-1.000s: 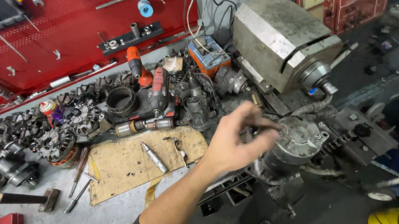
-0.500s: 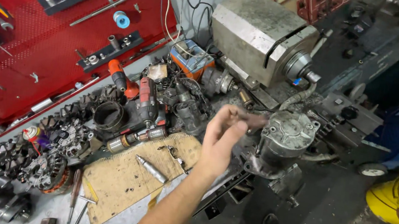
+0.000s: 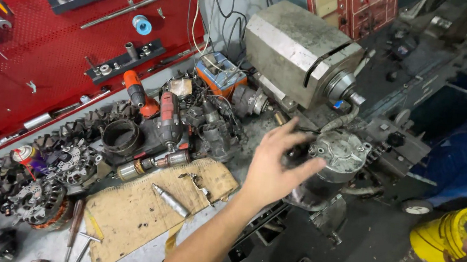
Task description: The person uses a T-handle wrench to loosen and remove bolts from a cylindrical mechanical component clamped in a lathe. They then use a socket wrench to remove a bolt from the top of the component and place the removed parts on the workbench.
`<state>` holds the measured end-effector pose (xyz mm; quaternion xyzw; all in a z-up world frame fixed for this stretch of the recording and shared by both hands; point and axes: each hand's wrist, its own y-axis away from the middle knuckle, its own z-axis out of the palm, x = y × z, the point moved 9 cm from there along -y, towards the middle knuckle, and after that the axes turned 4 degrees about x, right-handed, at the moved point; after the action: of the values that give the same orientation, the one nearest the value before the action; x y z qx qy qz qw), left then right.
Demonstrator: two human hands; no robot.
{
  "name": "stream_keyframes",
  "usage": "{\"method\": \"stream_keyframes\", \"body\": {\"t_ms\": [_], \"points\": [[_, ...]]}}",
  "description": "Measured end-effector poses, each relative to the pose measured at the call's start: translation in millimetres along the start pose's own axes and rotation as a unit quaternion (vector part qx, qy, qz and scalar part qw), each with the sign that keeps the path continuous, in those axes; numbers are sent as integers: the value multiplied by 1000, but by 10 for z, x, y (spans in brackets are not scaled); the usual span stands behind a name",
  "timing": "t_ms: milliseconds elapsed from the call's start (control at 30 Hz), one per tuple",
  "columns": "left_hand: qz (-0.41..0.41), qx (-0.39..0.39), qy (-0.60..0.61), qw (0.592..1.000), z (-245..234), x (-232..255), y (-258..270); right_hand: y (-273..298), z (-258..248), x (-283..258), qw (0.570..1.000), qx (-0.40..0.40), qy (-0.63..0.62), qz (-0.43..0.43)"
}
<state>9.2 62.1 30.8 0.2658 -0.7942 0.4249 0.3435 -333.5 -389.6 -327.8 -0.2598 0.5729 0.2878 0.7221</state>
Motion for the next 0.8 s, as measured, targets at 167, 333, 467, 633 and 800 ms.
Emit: {"method": "stream_keyframes", "body": {"t_ms": [167, 333, 467, 633, 800], "points": [[91, 107, 71, 988, -206, 425, -191, -308, -525, 636, 997, -37, 7, 66], [69, 144, 166, 973, -330, 713, -269, 164, 1358, -937, 961, 0, 271, -58], [40, 146, 244, 958, -311, 682, -355, 106, 1901, -901, 940, -114, 301, -110], [103, 184, 249, 945, -842, 1102, -348, 101, 2744, -1231, 966, -129, 192, -113], [32, -127, 146, 980, -151, 544, 595, 161, 2907, -805, 945, -98, 262, -167]]}}
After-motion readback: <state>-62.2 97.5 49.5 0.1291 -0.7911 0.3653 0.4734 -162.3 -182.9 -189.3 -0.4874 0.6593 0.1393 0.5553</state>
